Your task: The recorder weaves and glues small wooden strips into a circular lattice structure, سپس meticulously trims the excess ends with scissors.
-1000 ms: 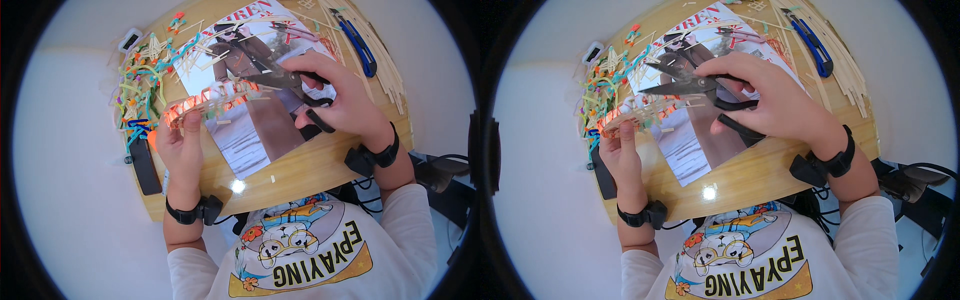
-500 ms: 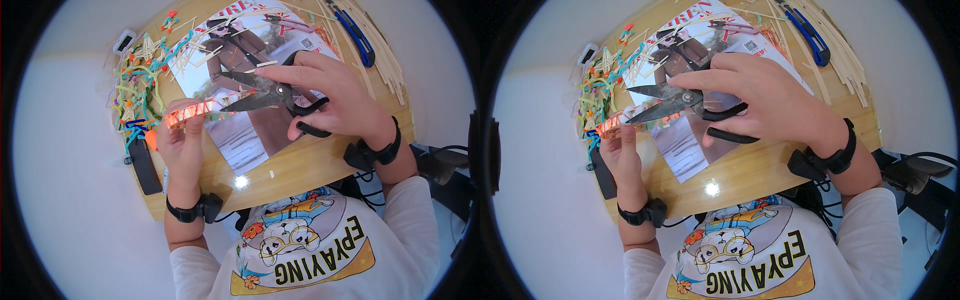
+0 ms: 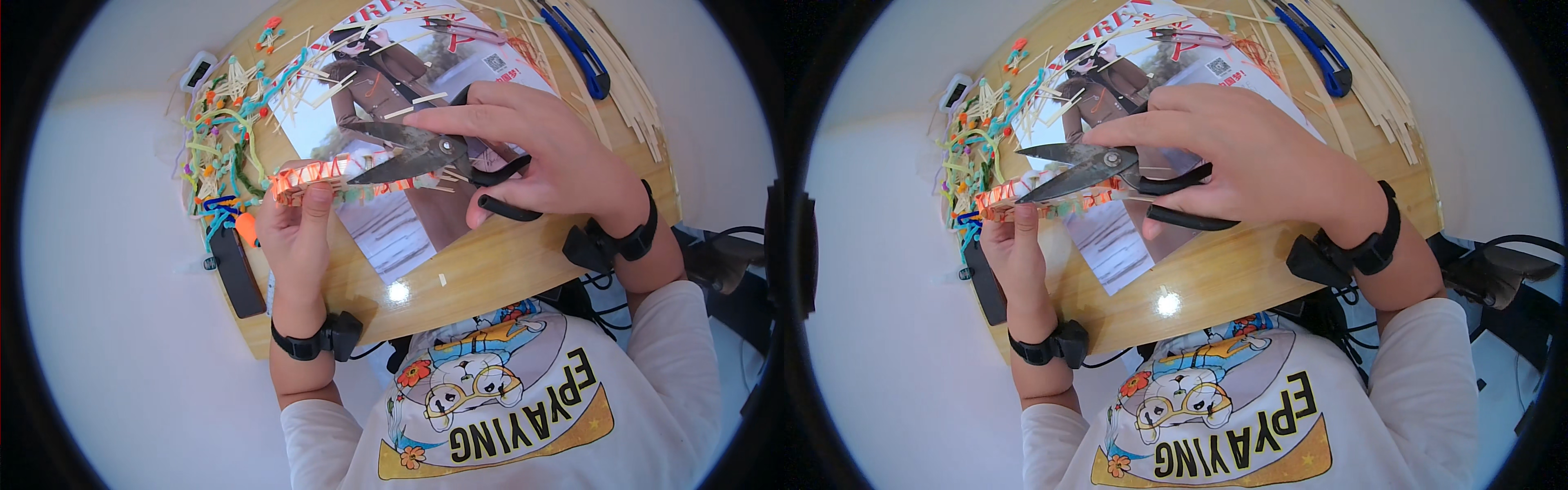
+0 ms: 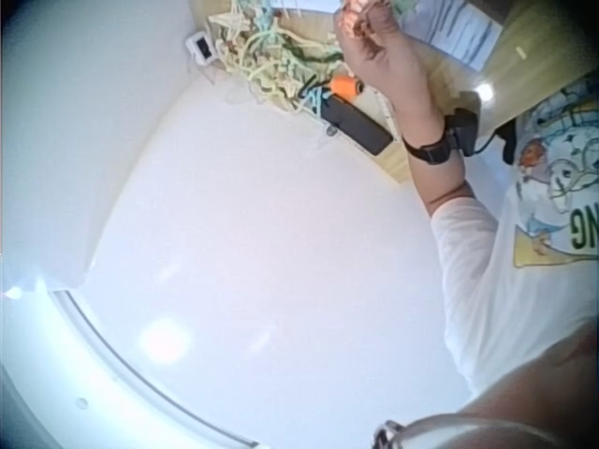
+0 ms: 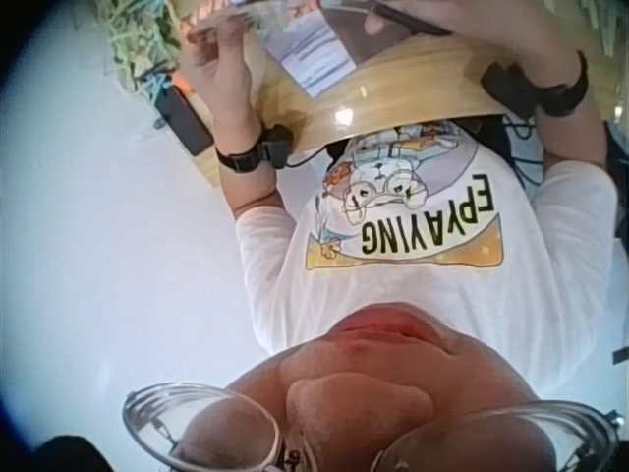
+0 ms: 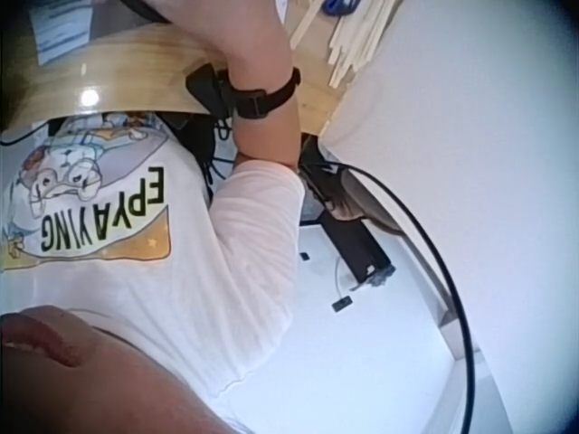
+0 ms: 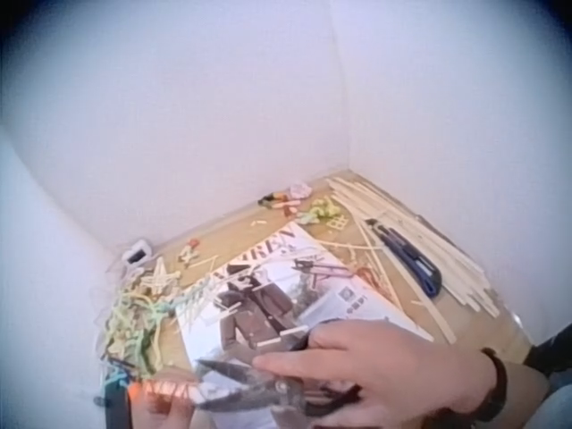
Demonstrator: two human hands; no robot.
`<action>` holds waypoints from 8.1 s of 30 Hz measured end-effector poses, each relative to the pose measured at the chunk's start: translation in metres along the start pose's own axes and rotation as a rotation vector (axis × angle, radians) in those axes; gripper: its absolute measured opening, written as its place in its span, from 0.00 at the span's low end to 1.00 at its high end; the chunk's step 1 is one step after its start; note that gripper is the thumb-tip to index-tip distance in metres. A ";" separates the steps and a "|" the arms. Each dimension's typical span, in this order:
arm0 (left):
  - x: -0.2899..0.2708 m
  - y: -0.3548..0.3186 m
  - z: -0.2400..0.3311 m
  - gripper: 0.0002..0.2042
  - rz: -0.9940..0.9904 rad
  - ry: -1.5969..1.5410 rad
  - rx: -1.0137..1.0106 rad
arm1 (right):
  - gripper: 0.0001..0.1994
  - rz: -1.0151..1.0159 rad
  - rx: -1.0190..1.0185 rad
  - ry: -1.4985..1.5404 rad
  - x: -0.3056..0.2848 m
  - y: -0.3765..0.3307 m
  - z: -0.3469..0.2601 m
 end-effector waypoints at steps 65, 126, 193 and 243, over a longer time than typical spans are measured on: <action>-0.009 0.005 -0.030 0.16 0.124 -0.522 -0.333 | 0.34 0.033 0.358 0.625 0.009 -0.011 0.042; 0.011 -0.008 -0.009 0.16 0.116 -0.278 -0.309 | 0.39 -0.017 0.460 0.776 0.056 -0.014 0.013; 0.007 -0.010 -0.027 0.19 -0.004 -0.200 -0.316 | 0.27 -0.085 0.540 0.671 0.048 -0.019 0.018; 0.005 -0.008 -0.022 0.20 -0.083 -0.242 -0.359 | 0.19 -0.027 0.497 0.561 0.039 -0.017 0.013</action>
Point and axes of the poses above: each hand's wrist, its own y-axis towards the middle knuckle, its own x-axis out of the palm, z = x × y, the point moved 8 cm from there along y, towards the middle knuckle, and after that the axes turned 2 degrees about -y, right-handed, at the moved point
